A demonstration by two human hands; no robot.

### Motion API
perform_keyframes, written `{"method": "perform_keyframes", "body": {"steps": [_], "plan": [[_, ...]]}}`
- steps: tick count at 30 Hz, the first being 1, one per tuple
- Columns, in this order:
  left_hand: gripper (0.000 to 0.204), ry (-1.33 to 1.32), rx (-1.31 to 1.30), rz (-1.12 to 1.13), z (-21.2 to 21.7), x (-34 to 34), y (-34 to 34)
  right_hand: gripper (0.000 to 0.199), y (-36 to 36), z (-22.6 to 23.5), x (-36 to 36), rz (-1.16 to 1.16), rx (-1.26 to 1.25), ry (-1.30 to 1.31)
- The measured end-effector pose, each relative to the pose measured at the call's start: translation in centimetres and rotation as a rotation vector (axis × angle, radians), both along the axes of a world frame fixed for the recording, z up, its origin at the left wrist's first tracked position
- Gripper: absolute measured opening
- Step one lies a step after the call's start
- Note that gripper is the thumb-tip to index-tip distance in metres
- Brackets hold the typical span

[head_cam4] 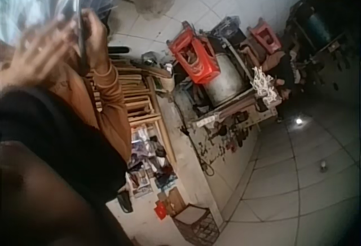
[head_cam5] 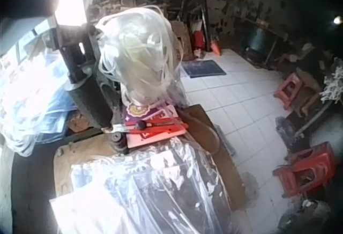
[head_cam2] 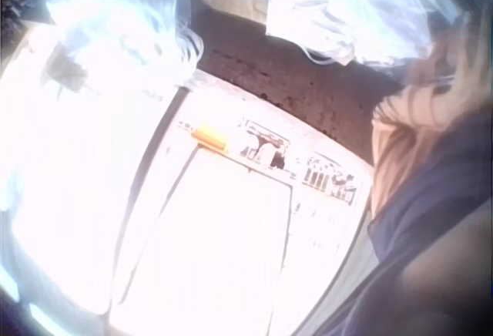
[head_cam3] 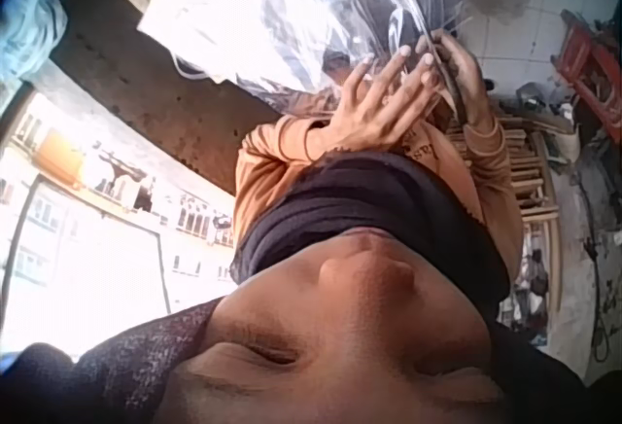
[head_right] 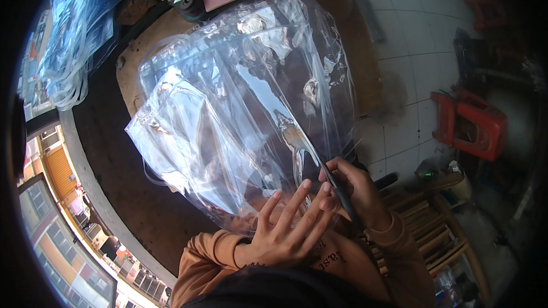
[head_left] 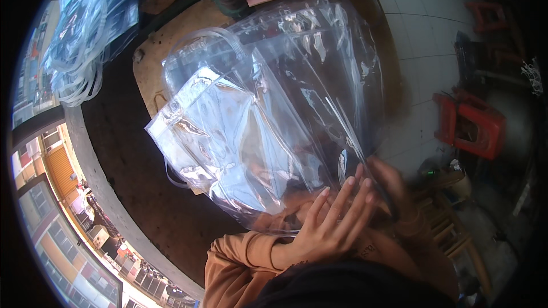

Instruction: The person cuts clear plastic bags using shears and sorts the pieces by hand.

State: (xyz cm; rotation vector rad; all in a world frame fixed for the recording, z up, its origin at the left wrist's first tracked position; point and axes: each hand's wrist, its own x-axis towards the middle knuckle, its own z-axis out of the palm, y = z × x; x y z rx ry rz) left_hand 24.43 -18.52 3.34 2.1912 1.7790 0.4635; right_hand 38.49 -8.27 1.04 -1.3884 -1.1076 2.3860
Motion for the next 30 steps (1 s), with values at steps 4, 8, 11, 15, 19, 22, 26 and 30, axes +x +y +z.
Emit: {"method": "perform_keyframes", "body": {"steps": [4,8,11,15,19,22,26,30], "plan": [[0.026,0.028,0.052,-0.029,-0.25,-0.07,-0.04,0.052,0.29,-0.34,0.84,0.092,0.028,0.043],[0.027,0.018,0.052,-0.034,-0.25,-0.16,0.02,0.051,0.12,-0.35,0.62,0.040,-0.005,0.038],[0.027,0.026,0.044,-0.039,-0.25,-0.11,0.06,0.050,0.19,-0.01,0.41,0.051,0.046,-0.004],[0.027,0.018,0.030,-0.055,-0.07,-0.28,0.14,0.049,0.15,0.01,0.20,0.028,0.010,0.016],[0.028,0.013,0.034,-0.071,-0.11,-0.26,0.04,0.048,0.09,-0.42,0.25,0.052,0.024,0.047],[0.030,0.017,0.021,-0.072,0.06,-0.31,0.19,0.048,0.32,-0.25,0.20,0.033,-0.050,0.029],[0.031,0.021,0.012,-0.067,0.05,-0.25,0.16,0.048,0.32,-0.69,0.55,0.053,-0.020,0.081],[0.032,0.028,0.042,-0.062,-0.15,-0.18,0.14,0.048,0.32,-0.44,0.63,0.024,-0.105,0.016]]}}
